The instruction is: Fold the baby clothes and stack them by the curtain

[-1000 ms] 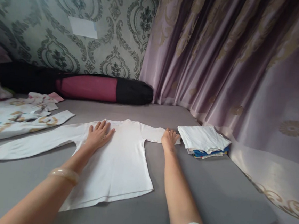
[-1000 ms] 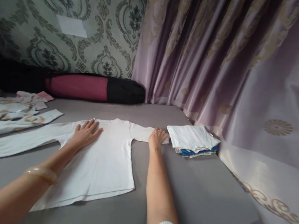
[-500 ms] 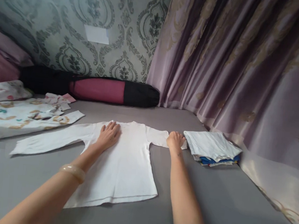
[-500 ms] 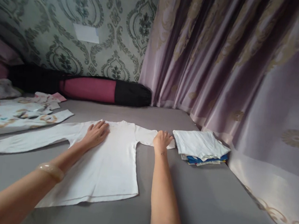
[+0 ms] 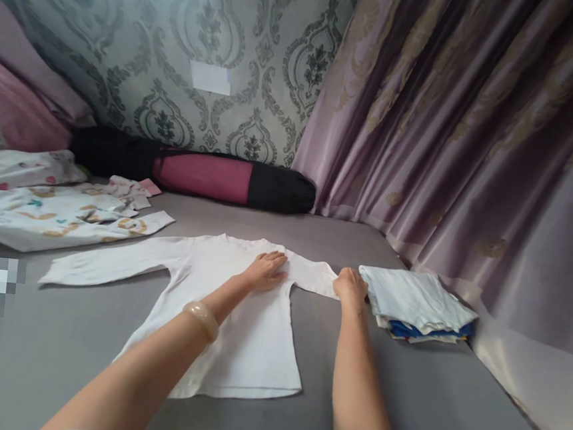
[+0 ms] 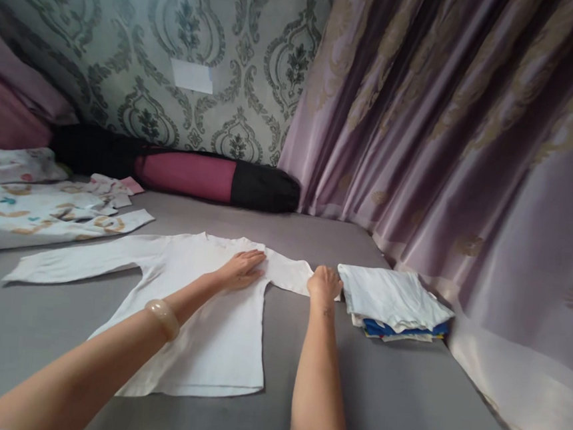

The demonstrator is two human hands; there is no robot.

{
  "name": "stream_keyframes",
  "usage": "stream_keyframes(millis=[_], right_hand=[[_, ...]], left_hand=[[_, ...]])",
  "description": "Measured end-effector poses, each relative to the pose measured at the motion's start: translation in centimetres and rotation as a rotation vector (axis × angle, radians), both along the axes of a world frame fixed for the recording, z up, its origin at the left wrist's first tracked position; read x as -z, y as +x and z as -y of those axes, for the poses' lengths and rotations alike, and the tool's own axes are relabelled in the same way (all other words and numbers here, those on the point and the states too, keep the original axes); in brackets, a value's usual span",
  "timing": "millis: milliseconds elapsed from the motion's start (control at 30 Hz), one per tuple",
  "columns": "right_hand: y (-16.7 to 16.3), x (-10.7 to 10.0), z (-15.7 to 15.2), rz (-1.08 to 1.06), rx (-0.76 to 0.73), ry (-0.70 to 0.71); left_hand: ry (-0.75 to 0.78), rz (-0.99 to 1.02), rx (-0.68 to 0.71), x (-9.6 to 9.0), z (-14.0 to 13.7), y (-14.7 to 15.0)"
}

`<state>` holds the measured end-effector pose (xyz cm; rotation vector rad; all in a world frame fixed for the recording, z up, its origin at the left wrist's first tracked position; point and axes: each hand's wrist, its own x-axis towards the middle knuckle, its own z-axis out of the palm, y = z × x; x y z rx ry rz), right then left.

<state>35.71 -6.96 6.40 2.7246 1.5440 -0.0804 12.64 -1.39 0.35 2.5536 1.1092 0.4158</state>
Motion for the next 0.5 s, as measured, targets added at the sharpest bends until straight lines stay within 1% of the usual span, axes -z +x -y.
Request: stream_keyframes(millis=[67,133,233,300,400,500], right_hand=[[0.4,-0.7,0.1,-0.03,-0.013,0.012],[0.9,-1.6,0.4,-0.103,-0.043,0.061],[1.6,-2.5,0.8,-0.241,-0.113,0.192],[1.9,-2.8,0.9,-0.339,-0.16,0.275],[1.8,-2.9,0.9,-0.575,-0.196,0.387],[1.4,-3.1,0.9,-0.853,-0.155,0.475]], left_hand=[[-0.034,-0.02,-0.012,0.1,0.1,0.3],[-0.056,-0.035,-0.011,0.2,0.2,0.4],[-0.079,-0.052,-0.001,0.2,0.1,0.3],[-0.093,-0.069,-0.002,0.2,-0.1,0.3],[-0.104,-0.09,0.001,0.2,-0.3,0.3],[-0.108,-0.102,0.01,0.3,-0.6,0.3]])
